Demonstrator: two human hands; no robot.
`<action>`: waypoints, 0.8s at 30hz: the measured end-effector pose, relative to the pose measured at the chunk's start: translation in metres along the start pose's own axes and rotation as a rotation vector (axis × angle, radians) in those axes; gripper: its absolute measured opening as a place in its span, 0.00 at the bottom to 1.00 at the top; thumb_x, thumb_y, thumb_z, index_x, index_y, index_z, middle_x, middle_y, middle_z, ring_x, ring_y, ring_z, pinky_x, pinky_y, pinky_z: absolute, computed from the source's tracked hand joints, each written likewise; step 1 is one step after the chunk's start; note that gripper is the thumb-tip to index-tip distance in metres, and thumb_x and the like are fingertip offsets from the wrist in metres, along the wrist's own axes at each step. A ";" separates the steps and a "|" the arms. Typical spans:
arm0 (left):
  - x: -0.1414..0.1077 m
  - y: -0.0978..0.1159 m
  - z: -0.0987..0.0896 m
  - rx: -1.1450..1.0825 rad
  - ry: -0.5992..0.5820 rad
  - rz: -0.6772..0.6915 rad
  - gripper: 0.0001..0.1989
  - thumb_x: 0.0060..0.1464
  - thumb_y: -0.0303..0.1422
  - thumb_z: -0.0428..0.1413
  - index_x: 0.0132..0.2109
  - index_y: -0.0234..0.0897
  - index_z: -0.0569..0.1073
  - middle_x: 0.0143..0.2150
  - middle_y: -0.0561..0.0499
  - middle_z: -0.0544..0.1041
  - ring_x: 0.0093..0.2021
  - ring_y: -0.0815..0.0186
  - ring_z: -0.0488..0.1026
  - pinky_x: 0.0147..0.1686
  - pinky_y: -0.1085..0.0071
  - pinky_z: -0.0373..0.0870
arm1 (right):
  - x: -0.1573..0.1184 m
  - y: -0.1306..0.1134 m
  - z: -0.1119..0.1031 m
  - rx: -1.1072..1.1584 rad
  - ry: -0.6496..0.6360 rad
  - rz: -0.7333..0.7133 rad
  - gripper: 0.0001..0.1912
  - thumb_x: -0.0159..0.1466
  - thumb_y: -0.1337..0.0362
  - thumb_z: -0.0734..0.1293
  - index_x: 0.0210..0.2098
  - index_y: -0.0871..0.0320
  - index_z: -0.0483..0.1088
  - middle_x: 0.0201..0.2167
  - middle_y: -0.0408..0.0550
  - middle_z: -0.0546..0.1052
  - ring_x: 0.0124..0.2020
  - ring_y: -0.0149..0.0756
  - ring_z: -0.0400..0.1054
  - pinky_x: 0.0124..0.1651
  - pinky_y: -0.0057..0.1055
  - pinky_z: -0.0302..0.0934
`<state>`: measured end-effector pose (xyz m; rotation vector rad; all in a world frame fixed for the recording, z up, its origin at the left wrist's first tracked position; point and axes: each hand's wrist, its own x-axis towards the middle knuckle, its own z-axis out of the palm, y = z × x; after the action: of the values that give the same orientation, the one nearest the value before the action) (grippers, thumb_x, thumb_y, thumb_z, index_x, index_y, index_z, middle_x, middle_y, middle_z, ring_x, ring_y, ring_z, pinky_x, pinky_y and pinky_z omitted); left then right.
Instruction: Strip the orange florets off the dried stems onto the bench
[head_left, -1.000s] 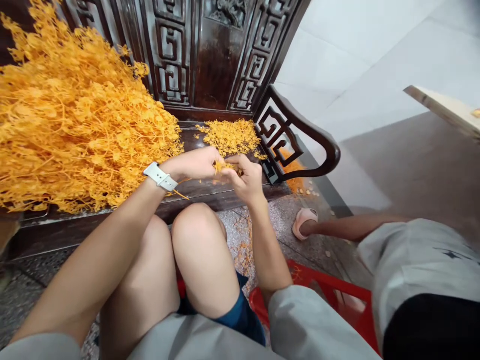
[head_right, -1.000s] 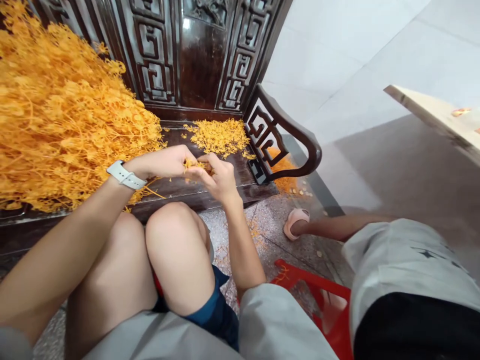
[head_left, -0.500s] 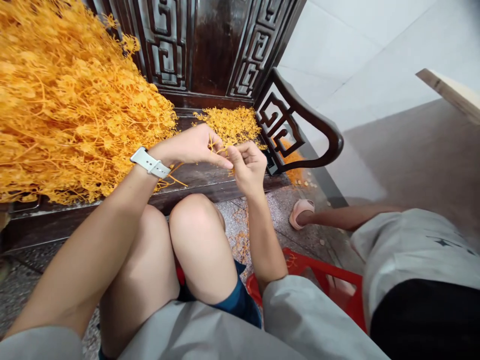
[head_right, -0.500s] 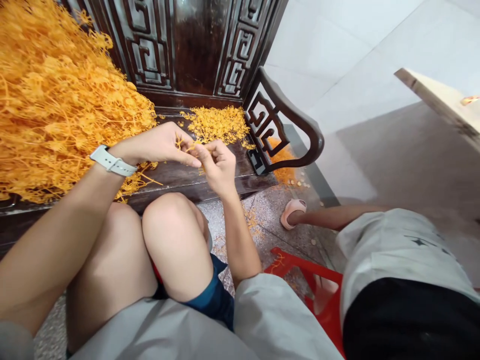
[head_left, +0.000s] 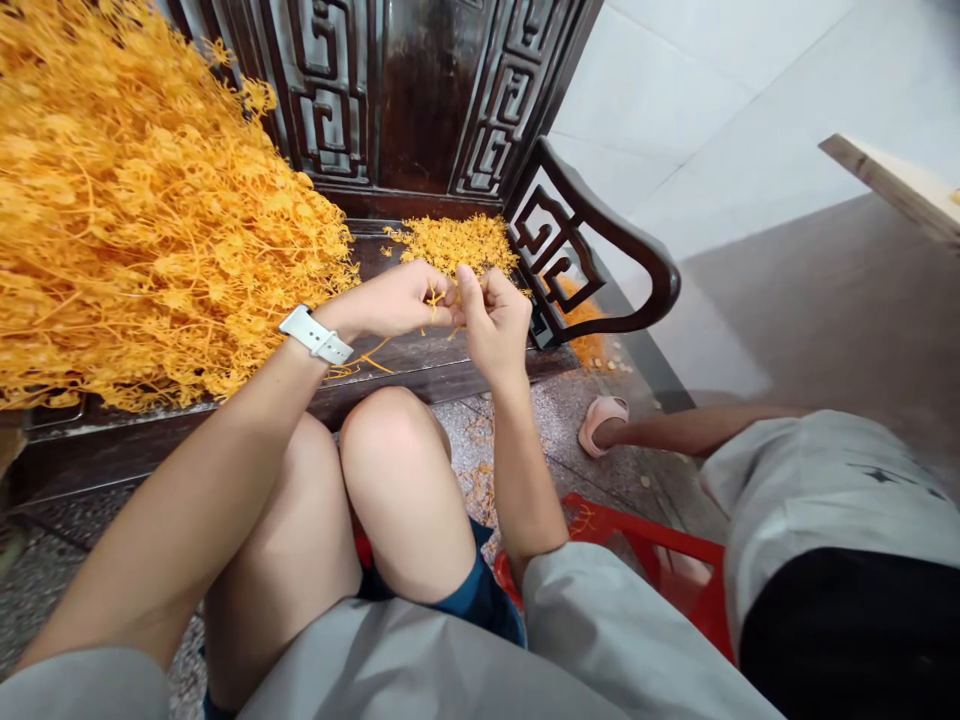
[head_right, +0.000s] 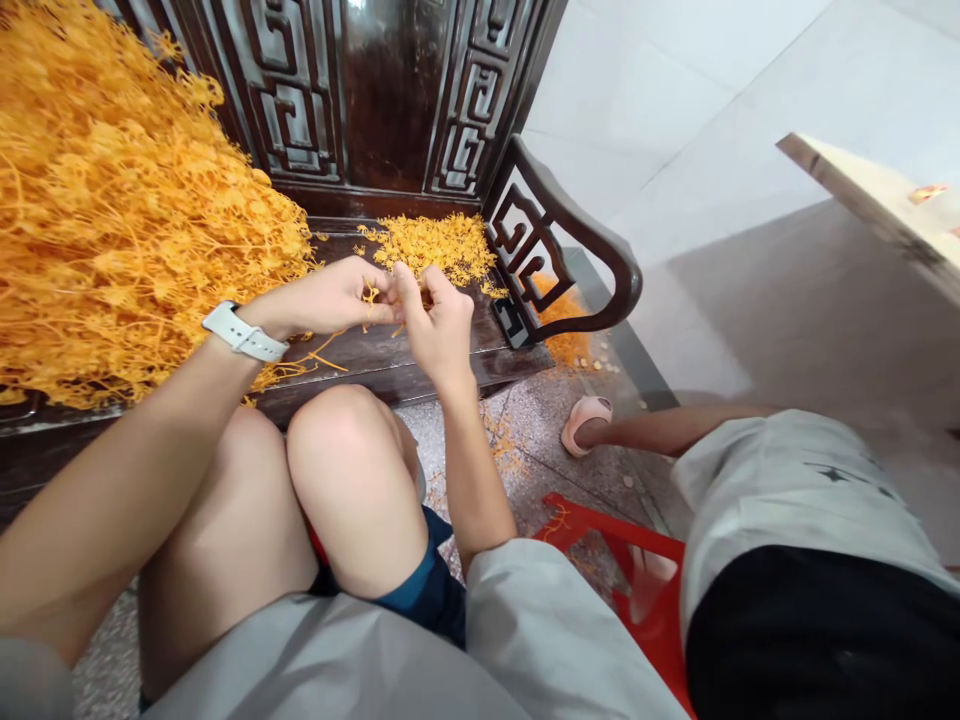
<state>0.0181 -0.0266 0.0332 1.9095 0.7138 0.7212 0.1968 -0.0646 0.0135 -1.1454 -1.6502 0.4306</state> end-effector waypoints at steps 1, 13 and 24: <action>0.000 0.000 0.000 -0.003 -0.014 -0.010 0.11 0.56 0.31 0.66 0.27 0.35 0.77 0.23 0.56 0.68 0.25 0.70 0.61 0.30 0.69 0.57 | 0.001 -0.002 -0.003 -0.038 -0.038 -0.015 0.31 0.74 0.37 0.65 0.27 0.54 0.62 0.23 0.39 0.65 0.26 0.30 0.57 0.33 0.31 0.55; 0.008 0.006 0.023 -0.323 0.254 -0.047 0.14 0.63 0.31 0.68 0.31 0.36 0.72 0.29 0.53 0.73 0.28 0.71 0.68 0.31 0.72 0.66 | 0.009 0.019 0.011 0.120 0.115 -0.020 0.32 0.74 0.31 0.57 0.33 0.53 0.64 0.26 0.41 0.59 0.28 0.33 0.59 0.31 0.31 0.58; 0.016 0.021 0.072 -0.594 0.448 -0.080 0.11 0.68 0.38 0.65 0.40 0.36 0.76 0.36 0.50 0.78 0.35 0.69 0.74 0.40 0.72 0.73 | 0.021 0.060 0.011 0.168 0.054 -0.042 0.35 0.73 0.28 0.56 0.38 0.54 0.71 0.30 0.43 0.66 0.26 0.31 0.62 0.27 0.30 0.59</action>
<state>0.0850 -0.0635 0.0276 1.1838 0.7359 1.1783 0.2152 -0.0154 -0.0234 -0.9878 -1.5579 0.4973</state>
